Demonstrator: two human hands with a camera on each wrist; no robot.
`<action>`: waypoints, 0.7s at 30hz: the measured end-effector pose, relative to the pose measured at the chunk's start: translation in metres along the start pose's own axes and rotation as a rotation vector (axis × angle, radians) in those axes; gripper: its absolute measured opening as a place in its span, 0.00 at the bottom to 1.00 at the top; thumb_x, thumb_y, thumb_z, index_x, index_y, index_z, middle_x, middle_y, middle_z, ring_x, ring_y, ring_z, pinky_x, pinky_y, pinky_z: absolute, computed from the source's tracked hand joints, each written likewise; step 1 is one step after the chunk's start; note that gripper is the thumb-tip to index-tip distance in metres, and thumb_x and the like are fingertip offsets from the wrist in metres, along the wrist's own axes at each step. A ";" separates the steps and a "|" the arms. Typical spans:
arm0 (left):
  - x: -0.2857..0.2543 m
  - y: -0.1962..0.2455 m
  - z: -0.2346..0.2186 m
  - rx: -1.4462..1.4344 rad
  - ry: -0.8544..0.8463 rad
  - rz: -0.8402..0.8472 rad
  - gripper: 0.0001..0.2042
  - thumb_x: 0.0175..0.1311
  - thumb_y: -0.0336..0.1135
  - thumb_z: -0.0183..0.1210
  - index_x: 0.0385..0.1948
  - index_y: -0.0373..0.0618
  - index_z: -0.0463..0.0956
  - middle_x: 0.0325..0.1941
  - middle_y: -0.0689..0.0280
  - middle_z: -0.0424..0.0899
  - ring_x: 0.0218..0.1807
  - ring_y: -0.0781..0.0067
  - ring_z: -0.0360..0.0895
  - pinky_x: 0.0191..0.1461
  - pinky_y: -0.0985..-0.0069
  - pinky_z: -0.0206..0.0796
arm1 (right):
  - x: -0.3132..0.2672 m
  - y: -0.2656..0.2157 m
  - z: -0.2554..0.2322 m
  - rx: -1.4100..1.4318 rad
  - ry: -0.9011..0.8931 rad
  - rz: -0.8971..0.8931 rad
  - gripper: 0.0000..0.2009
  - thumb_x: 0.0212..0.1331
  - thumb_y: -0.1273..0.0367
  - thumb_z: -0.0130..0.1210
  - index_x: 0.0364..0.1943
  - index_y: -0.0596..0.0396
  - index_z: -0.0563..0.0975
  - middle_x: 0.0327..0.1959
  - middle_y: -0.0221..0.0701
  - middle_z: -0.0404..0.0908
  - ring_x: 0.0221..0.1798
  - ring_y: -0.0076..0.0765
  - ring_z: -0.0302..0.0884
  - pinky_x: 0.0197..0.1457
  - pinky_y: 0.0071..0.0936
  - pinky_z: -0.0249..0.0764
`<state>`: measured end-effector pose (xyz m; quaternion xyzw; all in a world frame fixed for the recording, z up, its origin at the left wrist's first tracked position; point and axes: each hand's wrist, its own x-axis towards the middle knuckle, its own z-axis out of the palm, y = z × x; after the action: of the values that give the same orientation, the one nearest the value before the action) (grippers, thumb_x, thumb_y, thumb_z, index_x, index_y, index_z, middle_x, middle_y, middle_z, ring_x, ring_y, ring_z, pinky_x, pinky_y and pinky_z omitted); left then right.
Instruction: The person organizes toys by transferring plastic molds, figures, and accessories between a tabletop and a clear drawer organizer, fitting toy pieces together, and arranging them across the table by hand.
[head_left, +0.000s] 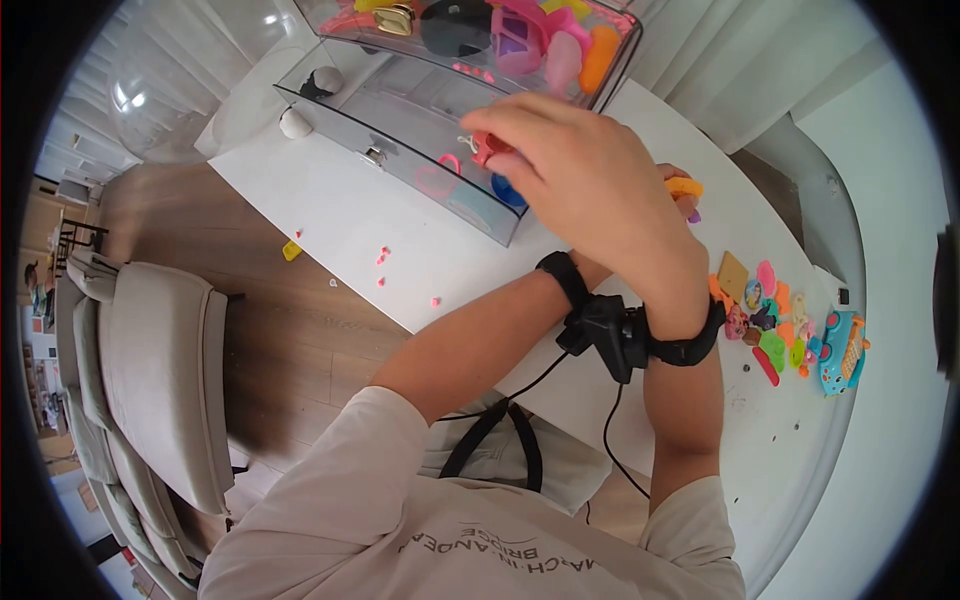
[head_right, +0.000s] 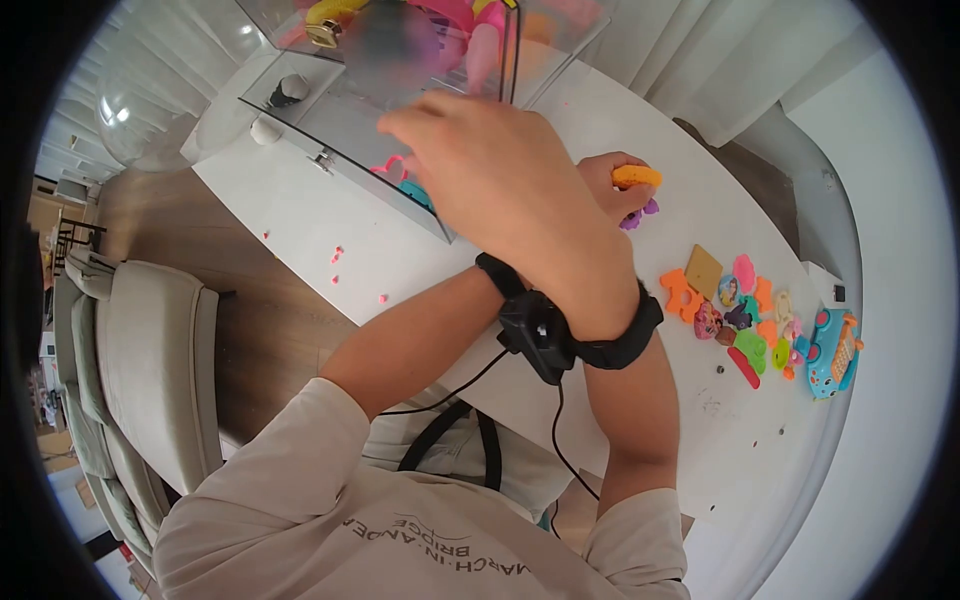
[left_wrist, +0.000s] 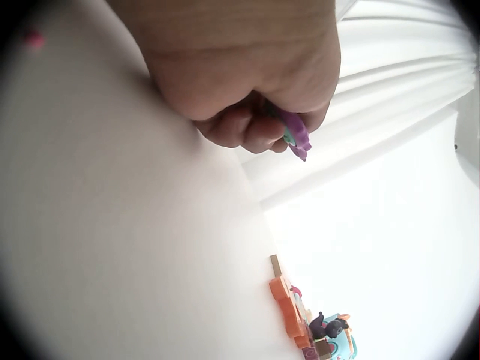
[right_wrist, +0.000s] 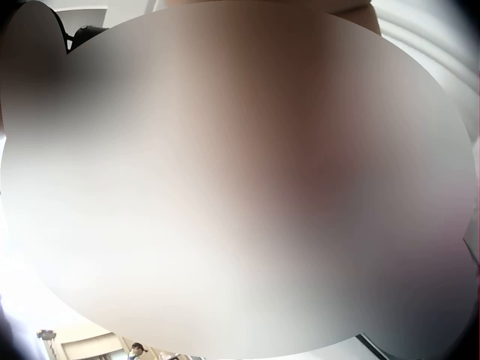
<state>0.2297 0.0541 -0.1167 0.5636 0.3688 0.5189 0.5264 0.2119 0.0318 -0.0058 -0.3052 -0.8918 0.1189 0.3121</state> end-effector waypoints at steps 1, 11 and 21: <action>0.002 0.001 0.000 -0.045 -0.012 -0.065 0.18 0.67 0.39 0.65 0.53 0.38 0.80 0.36 0.68 0.86 0.34 0.79 0.78 0.39 0.77 0.72 | 0.000 -0.002 0.001 -0.029 -0.034 -0.004 0.10 0.61 0.72 0.61 0.47 0.50 0.83 0.43 0.30 0.86 0.41 0.44 0.85 0.41 0.40 0.80; 0.003 0.010 -0.014 -0.778 -0.093 -0.173 0.10 0.70 0.38 0.59 0.45 0.44 0.77 0.29 0.70 0.78 0.24 0.84 0.69 0.23 0.81 0.57 | -0.023 0.010 -0.108 0.098 0.002 0.381 0.13 0.65 0.67 0.62 0.51 0.55 0.82 0.39 0.35 0.85 0.40 0.29 0.81 0.43 0.30 0.77; 0.005 0.005 -0.026 -1.160 -0.377 -0.206 0.16 0.77 0.52 0.53 0.34 0.49 0.73 0.22 0.75 0.70 0.14 0.86 0.54 0.23 0.82 0.48 | -0.045 0.060 -0.099 -0.122 -0.188 0.393 0.12 0.64 0.70 0.59 0.48 0.60 0.80 0.38 0.44 0.83 0.37 0.47 0.78 0.44 0.35 0.74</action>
<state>0.2049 0.0635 -0.1132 0.2289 -0.0204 0.4731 0.8505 0.3296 0.0532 0.0251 -0.4791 -0.8459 0.1513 0.1793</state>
